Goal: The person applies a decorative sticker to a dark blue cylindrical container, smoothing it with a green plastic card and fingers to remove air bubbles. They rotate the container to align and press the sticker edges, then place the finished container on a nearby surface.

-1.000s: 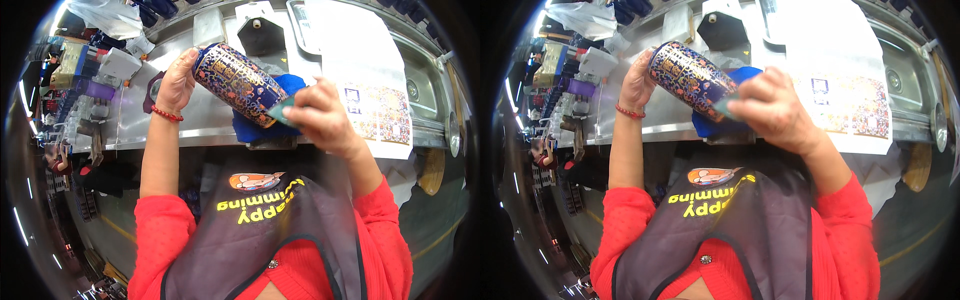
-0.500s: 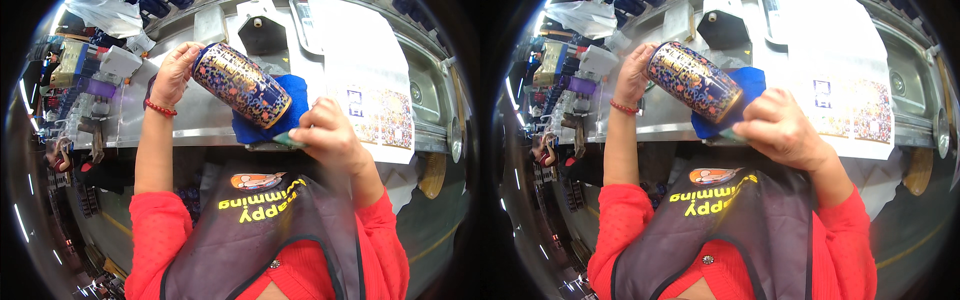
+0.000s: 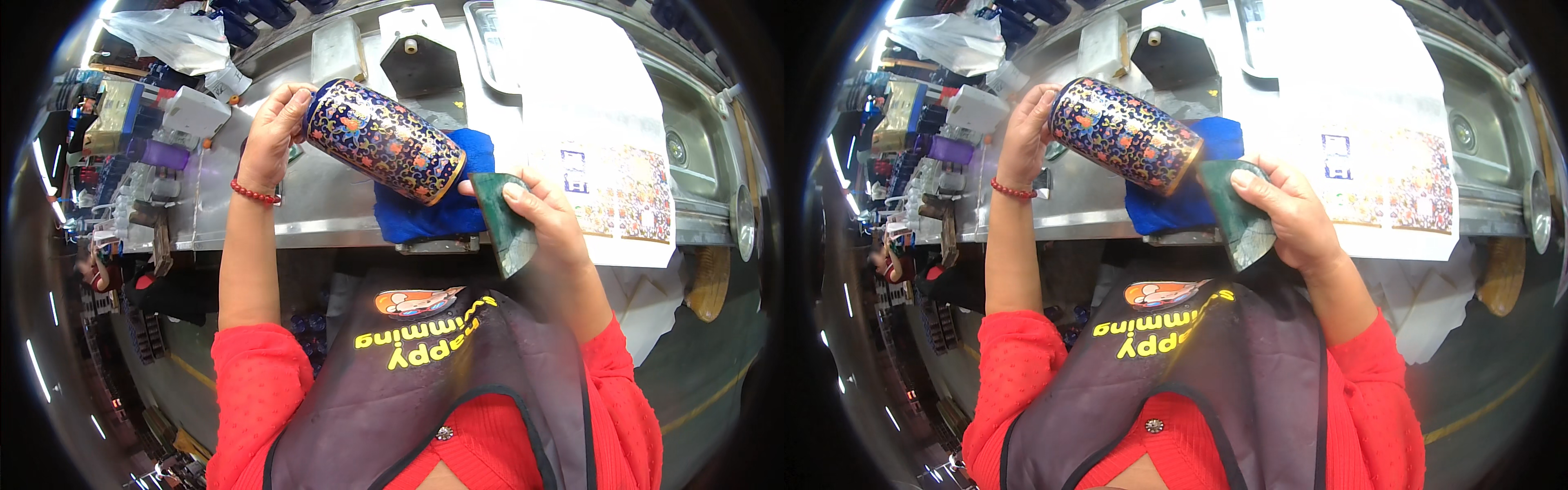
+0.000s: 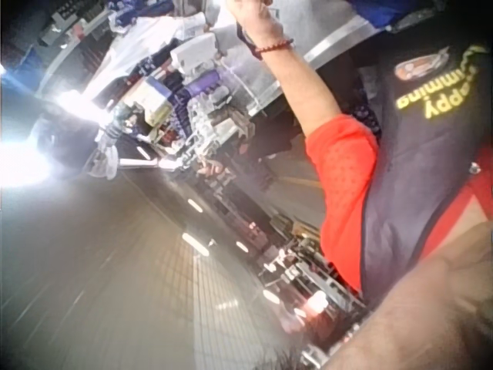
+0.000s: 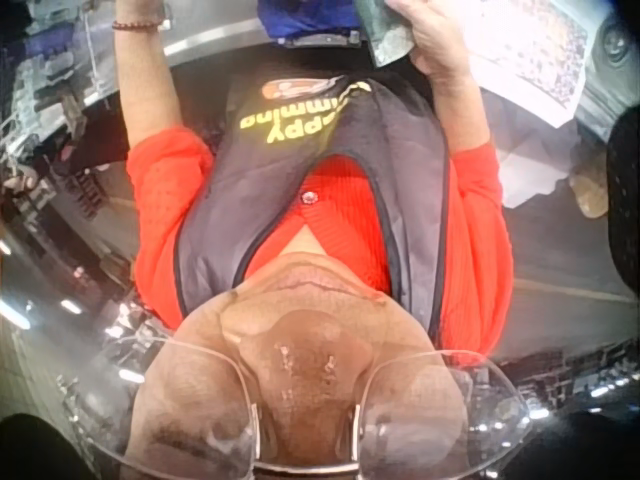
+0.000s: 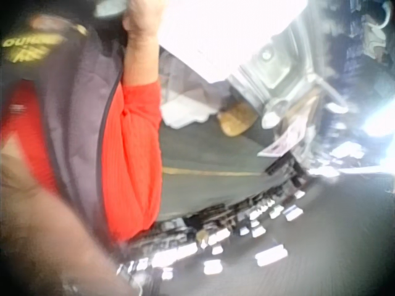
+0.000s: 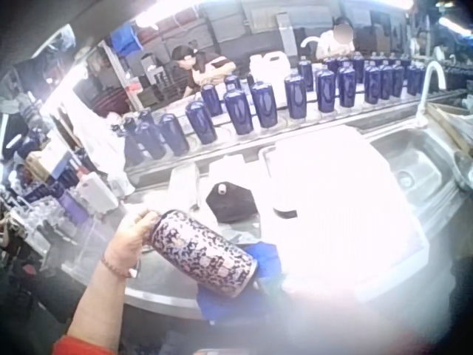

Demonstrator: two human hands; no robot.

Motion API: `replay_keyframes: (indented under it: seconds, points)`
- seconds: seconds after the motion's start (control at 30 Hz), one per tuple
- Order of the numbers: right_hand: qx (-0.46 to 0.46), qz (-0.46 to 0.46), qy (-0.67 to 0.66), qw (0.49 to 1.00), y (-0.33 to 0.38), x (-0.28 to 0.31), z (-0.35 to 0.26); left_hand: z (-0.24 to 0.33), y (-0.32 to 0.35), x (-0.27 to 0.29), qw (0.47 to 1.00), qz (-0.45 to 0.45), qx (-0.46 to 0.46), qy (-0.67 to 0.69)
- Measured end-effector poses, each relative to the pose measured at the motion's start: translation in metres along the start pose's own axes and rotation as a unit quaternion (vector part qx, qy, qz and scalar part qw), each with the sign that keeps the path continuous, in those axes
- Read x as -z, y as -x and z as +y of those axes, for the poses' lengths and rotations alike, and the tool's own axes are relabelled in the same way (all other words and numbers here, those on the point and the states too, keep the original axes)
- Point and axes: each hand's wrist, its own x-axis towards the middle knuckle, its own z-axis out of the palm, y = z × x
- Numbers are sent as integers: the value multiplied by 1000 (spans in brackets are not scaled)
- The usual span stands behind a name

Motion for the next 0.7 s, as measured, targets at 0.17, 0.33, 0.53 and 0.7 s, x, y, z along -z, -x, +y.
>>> replay_keyframes:
  seconds: [0.17, 0.33, 0.53, 0.7]
  points:
    - [-25, -32, -43, 998, -6, 0, 0, -1, 1, 6, 999, 19, 8, -40]
    - [-14, 0, -43, 999, -10, 1, -1, -2, 1, -1, 993, 82, 4, -82]
    - [-2, -41, -57, 998, -11, 1, -10, -2, 9, -5, 999, 27, -11, -29]
    - [-17, 8, -37, 999, -14, 2, -12, 6, 16, 1, 1000, -15, -2, -15]
